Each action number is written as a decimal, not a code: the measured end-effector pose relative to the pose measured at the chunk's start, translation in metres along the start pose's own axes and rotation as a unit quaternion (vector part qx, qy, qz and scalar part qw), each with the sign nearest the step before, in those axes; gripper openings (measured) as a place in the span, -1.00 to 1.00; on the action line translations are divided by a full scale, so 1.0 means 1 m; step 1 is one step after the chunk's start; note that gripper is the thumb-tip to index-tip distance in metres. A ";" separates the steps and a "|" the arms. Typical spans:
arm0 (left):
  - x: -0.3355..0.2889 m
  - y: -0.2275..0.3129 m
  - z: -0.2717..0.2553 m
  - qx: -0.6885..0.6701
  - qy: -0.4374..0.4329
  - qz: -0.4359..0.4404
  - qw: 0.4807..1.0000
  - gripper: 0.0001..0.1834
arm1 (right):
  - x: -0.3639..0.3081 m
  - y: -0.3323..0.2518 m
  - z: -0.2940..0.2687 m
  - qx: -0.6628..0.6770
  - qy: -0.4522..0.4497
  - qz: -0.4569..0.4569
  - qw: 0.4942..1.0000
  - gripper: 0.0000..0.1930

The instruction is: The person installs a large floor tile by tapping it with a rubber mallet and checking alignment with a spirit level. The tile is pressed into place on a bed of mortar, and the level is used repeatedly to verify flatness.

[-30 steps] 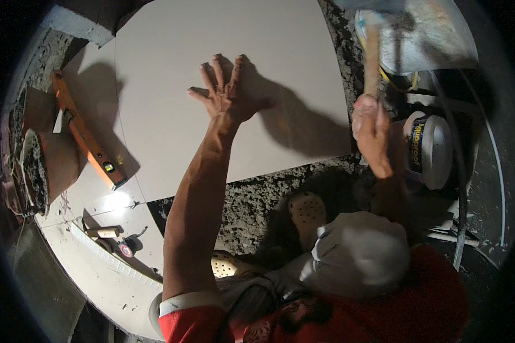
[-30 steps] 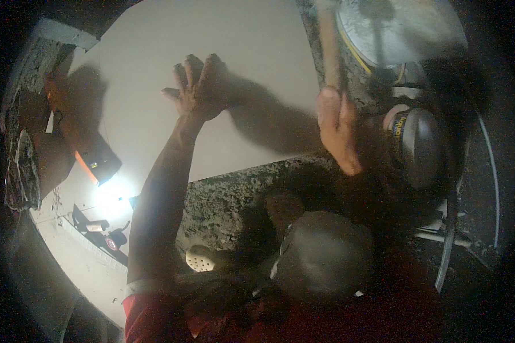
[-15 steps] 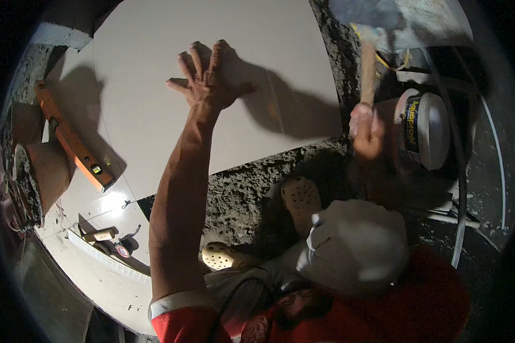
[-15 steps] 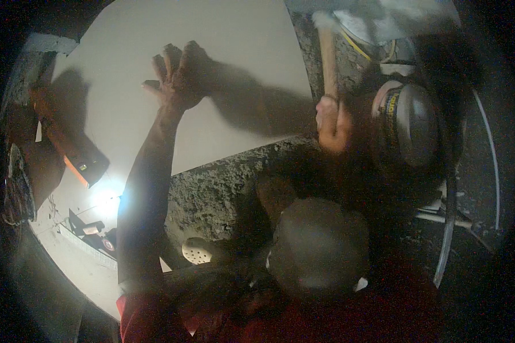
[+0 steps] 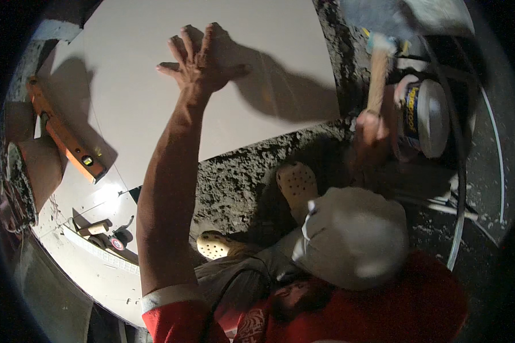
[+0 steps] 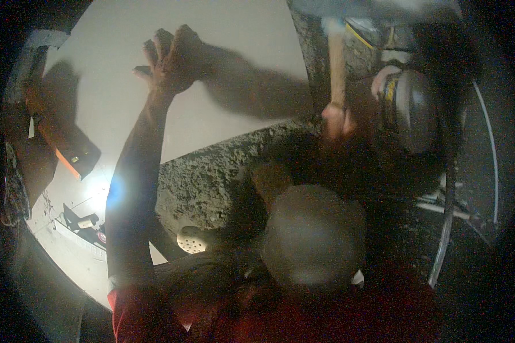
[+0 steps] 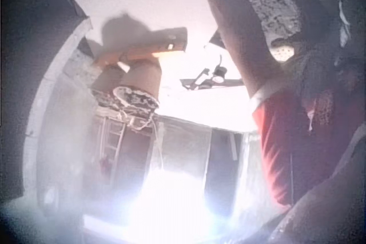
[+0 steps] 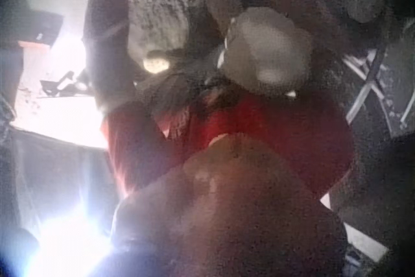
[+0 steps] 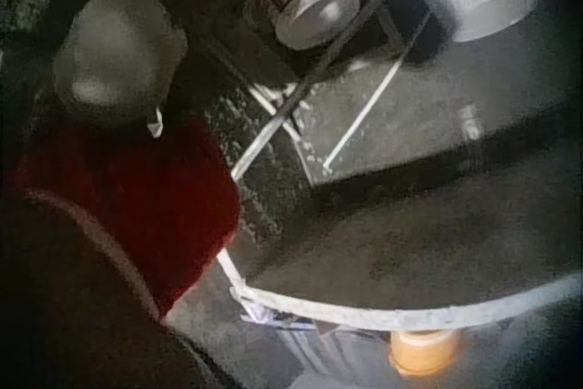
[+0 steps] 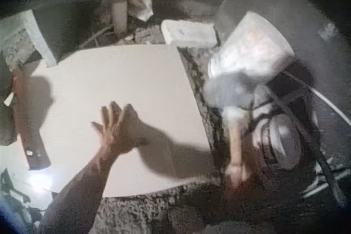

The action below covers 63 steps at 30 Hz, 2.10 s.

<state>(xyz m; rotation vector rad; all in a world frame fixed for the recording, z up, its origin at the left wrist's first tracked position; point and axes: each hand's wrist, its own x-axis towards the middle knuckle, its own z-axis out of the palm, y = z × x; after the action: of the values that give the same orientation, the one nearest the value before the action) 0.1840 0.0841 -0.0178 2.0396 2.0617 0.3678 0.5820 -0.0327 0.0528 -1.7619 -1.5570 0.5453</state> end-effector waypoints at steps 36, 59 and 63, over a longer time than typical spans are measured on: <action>0.003 0.022 -0.032 -0.004 -0.087 -0.086 0.992 0.46 | 0.069 -0.074 0.038 0.085 0.080 -0.037 0.992 -0.59; 0.000 0.028 -0.042 -0.003 -0.101 -0.095 0.990 0.47 | 0.120 -0.097 0.084 0.053 -0.008 -0.076 0.996 -0.49; -0.001 0.026 -0.041 -0.011 -0.072 -0.089 0.993 0.46 | 0.146 -0.102 0.069 0.224 0.032 -0.031 0.974 -0.58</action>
<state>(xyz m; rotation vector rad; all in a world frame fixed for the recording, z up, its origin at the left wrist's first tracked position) 0.1951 0.0823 0.0289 1.7955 2.1200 0.2052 0.4909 0.1269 0.1034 -1.3691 -1.3153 0.7364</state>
